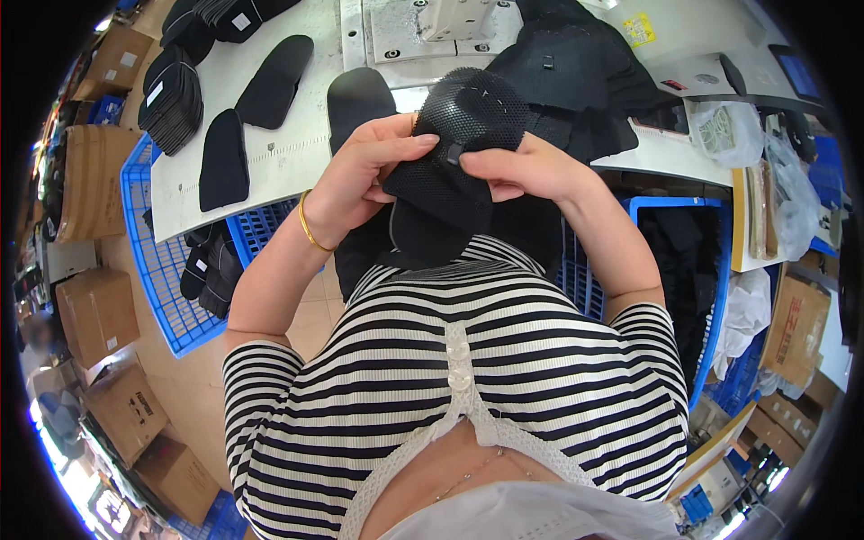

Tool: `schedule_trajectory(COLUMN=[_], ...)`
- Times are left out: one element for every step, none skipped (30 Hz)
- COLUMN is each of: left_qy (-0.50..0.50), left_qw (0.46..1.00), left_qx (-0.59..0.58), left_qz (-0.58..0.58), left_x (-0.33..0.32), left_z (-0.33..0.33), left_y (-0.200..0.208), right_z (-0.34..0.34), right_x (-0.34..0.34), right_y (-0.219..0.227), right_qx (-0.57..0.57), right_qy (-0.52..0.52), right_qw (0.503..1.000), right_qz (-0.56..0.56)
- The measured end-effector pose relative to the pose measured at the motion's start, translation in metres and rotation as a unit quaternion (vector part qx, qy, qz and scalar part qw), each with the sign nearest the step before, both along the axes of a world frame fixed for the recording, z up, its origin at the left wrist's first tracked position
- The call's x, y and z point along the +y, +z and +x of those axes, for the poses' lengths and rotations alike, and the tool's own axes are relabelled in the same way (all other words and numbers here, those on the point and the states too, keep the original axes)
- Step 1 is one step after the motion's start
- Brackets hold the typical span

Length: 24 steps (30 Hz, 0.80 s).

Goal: The person stitches together various black shoe upper components using an industrial sewing machine.

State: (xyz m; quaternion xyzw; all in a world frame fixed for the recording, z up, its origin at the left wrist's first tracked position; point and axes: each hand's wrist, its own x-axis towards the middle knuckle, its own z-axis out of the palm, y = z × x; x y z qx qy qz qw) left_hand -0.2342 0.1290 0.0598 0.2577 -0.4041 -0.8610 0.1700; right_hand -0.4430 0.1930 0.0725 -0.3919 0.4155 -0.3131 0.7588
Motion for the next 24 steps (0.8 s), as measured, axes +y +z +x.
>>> schedule_trajectory(left_qy=[0.015, 0.029, 0.029, 0.042, 0.054, 0.055, 0.045, 0.036, 0.035, 0.009, -0.017, -0.016, -0.006, 0.005, 0.066, 0.068, 0.053, 0.040, 0.020, 0.000, -0.031, -0.030, 0.045, 0.118], left_qw=[1.000, 0.999, 0.999, 0.999, 0.998, 0.998, 0.999, 0.999, 0.999, 1.000, 1.000, 1.000, 1.000, 0.999, 0.997, 0.997, 0.998, 0.998, 0.999, 0.999, 0.997, 0.997, 0.996, 0.990], left_qx=[-0.007, -0.015, -0.014, -0.010, -0.007, -0.008, -0.008, -0.009, -0.009, 0.002, 0.012, 0.013, -0.002, -0.016, -0.026, -0.026, -0.026, -0.028, -0.016, -0.004, -0.019, -0.015, -0.005, 0.007], left_qz=[-0.008, -0.016, -0.015, -0.020, -0.025, -0.024, -0.020, -0.016, -0.013, -0.017, -0.020, -0.019, -0.026, -0.033, -0.028, -0.029, -0.035, -0.039, -0.036, -0.034, -0.066, -0.072, -0.076, -0.080], left_x=[-0.001, -0.002, 0.000, 0.002, 0.003, 0.003, 0.002, 0.001, 0.000, -0.001, -0.002, -0.004, -0.006, -0.008, -0.003, -0.005, -0.008, -0.008, -0.006, -0.003, -0.006, -0.008, -0.007, -0.005], left_z=[0.003, 0.005, 0.004, 0.001, 0.000, 0.000, 0.000, 0.000, 0.000, 0.000, 0.001, 0.002, 0.003, 0.004, -0.004, -0.003, -0.002, 0.001, 0.001, 0.002, 0.000, 0.000, 0.002, 0.001], left_y=[0.000, 0.000, 0.001, 0.003, 0.003, 0.002, -0.002, -0.005, -0.009, -0.013, -0.016, -0.016, -0.013, -0.010, 0.003, 0.001, -0.004, -0.010, -0.018, -0.025, -0.021, -0.016, -0.007, 0.008], right_z=[0.004, -0.001, -0.010, -0.016, -0.018, -0.016, -0.012, -0.009, -0.004, 0.001, 0.003, 0.003, 0.001, 0.000, 0.000, -0.002, -0.003, -0.001, -0.001, 0.003, 0.008, 0.011, -0.005, -0.002], right_x=[0.003, 0.001, -0.001, -0.002, 0.000, 0.000, 0.001, 0.002, 0.003, 0.005, 0.006, 0.006, 0.005, 0.005, 0.001, 0.000, 0.000, 0.002, -0.001, 0.003, 0.007, 0.007, 0.001, 0.002], right_y=[0.005, 0.001, -0.005, -0.009, -0.013, -0.011, -0.008, -0.006, -0.006, -0.008, -0.009, -0.010, -0.010, -0.012, -0.021, -0.025, -0.027, -0.027, -0.029, -0.027, -0.020, -0.015, -0.035, -0.038], right_qx=[0.026, 0.026, 0.048, 0.070, 0.064, 0.063, 0.044, 0.024, 0.024, 0.026, 0.027, 0.027, 0.009, -0.008, -0.043, -0.043, -0.034, -0.027, -0.004, -0.004, -0.036, -0.067, -0.185, -0.180], right_qy=[-0.024, -0.022, 0.023, 0.068, 0.070, 0.072, 0.081, 0.090, 0.090, 0.085, 0.080, 0.082, 0.066, 0.050, 0.034, 0.036, 0.048, 0.062, 0.090, 0.094, 0.023, -0.049, 0.029, 0.030], right_qw=[0.999, 0.999, 0.991, 0.972, 0.974, 0.974, 0.984, 0.990, 0.990, 0.994, 0.996, 0.996, 0.998, 0.998, 0.996, 0.996, 0.996, 0.996, 0.996, 0.995, 0.998, 0.993, 0.982, 0.983], right_qz=[-0.039, -0.038, -0.126, -0.212, -0.206, -0.205, -0.155, -0.104, -0.102, -0.056, -0.010, -0.010, -0.022, -0.034, -0.065, -0.066, -0.066, -0.062, -0.019, -0.019, 0.035, 0.088, -0.013, -0.020])
